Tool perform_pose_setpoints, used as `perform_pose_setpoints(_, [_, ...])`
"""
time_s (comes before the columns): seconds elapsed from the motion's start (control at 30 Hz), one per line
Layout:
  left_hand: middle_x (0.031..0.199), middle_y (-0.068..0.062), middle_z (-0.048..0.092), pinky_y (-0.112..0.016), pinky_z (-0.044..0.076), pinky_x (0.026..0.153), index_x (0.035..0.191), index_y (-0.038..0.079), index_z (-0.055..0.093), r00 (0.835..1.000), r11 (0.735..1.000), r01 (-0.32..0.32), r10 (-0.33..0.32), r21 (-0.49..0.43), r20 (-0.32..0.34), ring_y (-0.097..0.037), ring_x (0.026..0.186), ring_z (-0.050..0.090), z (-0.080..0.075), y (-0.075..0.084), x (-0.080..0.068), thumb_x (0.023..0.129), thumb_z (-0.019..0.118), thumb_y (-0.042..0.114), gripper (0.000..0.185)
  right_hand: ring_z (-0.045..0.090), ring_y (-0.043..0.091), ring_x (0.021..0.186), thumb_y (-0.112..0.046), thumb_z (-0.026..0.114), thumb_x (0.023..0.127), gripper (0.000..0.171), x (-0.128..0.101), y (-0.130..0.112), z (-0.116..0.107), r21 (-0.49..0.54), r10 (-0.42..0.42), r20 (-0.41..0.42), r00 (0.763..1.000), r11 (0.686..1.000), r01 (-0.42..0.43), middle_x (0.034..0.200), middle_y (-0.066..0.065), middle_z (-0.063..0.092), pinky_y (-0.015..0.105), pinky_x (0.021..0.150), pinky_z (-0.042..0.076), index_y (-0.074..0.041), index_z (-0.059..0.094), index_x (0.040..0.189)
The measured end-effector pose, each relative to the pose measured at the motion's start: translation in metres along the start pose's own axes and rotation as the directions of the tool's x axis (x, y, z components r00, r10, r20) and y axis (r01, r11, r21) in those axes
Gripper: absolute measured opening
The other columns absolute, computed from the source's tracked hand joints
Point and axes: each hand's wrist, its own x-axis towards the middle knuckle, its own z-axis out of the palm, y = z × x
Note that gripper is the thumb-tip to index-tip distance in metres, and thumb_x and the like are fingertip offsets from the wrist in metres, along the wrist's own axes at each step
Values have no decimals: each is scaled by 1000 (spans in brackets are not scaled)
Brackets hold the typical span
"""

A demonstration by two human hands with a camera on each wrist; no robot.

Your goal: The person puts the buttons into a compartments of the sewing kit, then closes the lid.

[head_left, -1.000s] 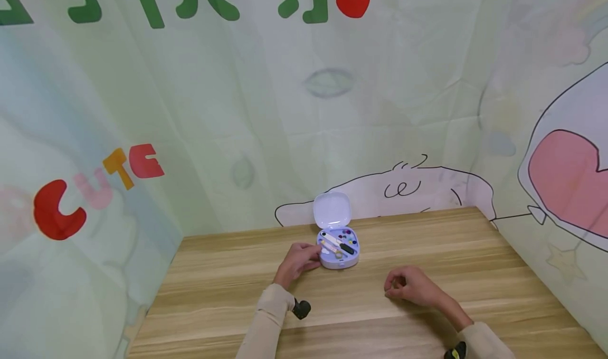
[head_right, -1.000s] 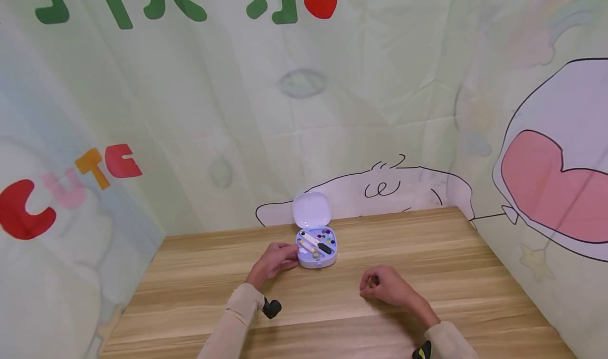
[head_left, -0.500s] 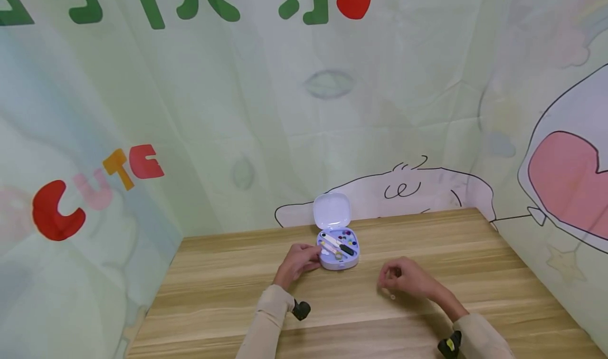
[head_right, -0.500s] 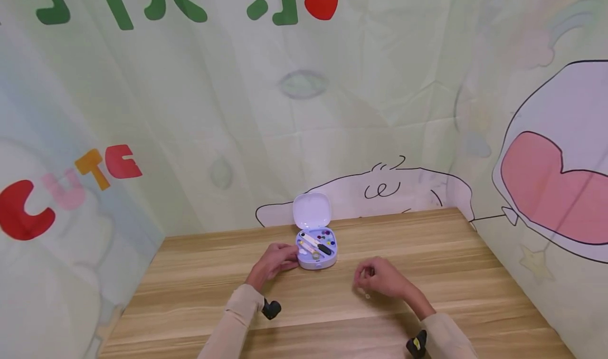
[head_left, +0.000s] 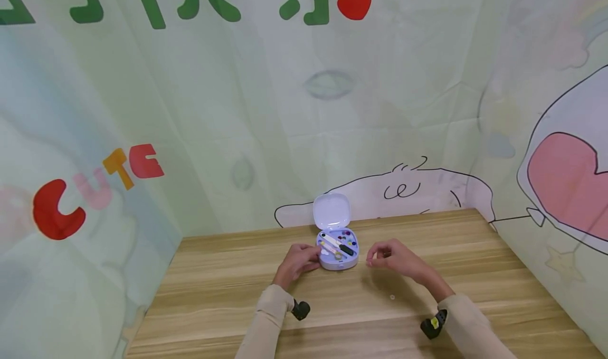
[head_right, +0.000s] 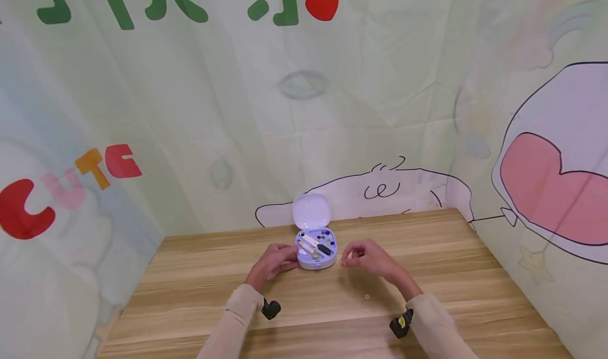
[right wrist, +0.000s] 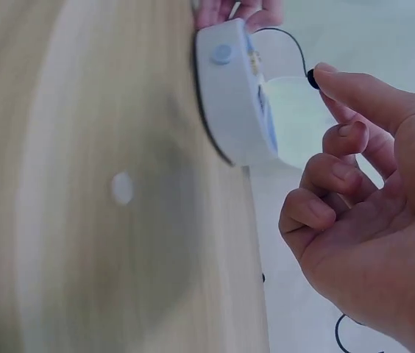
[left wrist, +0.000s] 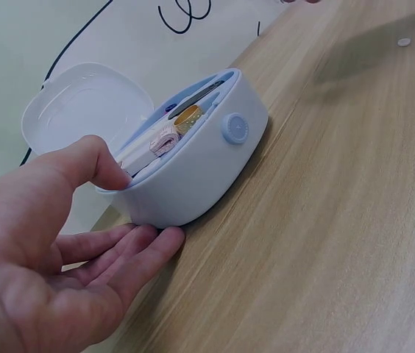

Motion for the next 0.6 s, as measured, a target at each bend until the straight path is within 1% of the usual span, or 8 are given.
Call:
perform_pose_setpoints(0.23, [100, -16, 65, -38, 63, 88, 114, -15, 59, 1000, 1000, 1, -1, 3, -1, -22, 91, 65, 0, 0, 1, 94, 66, 6, 30, 50, 22, 78, -26, 77, 95, 14, 20, -9, 0, 84, 64, -52, 997, 995, -59, 83, 5, 56, 26, 58, 42, -13, 75, 99])
perform_pose_setpoints(0.37, [102, -17, 65, -38, 63, 90, 115, -15, 59, 1000, 1000, 5, -5, 3, -5, -23, 93, 64, 0, 2, -2, 93, 66, 6, 31, 47, 22, 73, -29, 77, 95, 19, 30, -11, 0, 151, 93, -62, 994, 985, -83, 80, 5, 53, 27, 58, 39, -12, 74, 102])
perform_pose_setpoints(0.5, [103, -18, 64, -38, 63, 90, 116, -15, 59, 1000, 1000, -1, 1, 10, -1, -23, 95, 64, 0, 3, -3, 94, 66, 7, 31, 40, 20, 63, -29, 77, 95, 24, 40, -14, 0, 242, 119, -54, 991, 965, -103, 74, 2, 48, 30, 58, 33, -9, 71, 106])
perform_pose_setpoints(0.6, [104, -18, 65, -37, 63, 90, 116, -15, 59, 1000, 1000, 1, -1, 12, 1, -23, 95, 64, -1, 3, -2, 95, 66, 7, 31, 37, 19, 63, -26, 74, 97, 25, 50, -17, 0, 319, 113, -43, 993, 943, -93, 78, 2, 48, 30, 58, 31, -5, 69, 110])
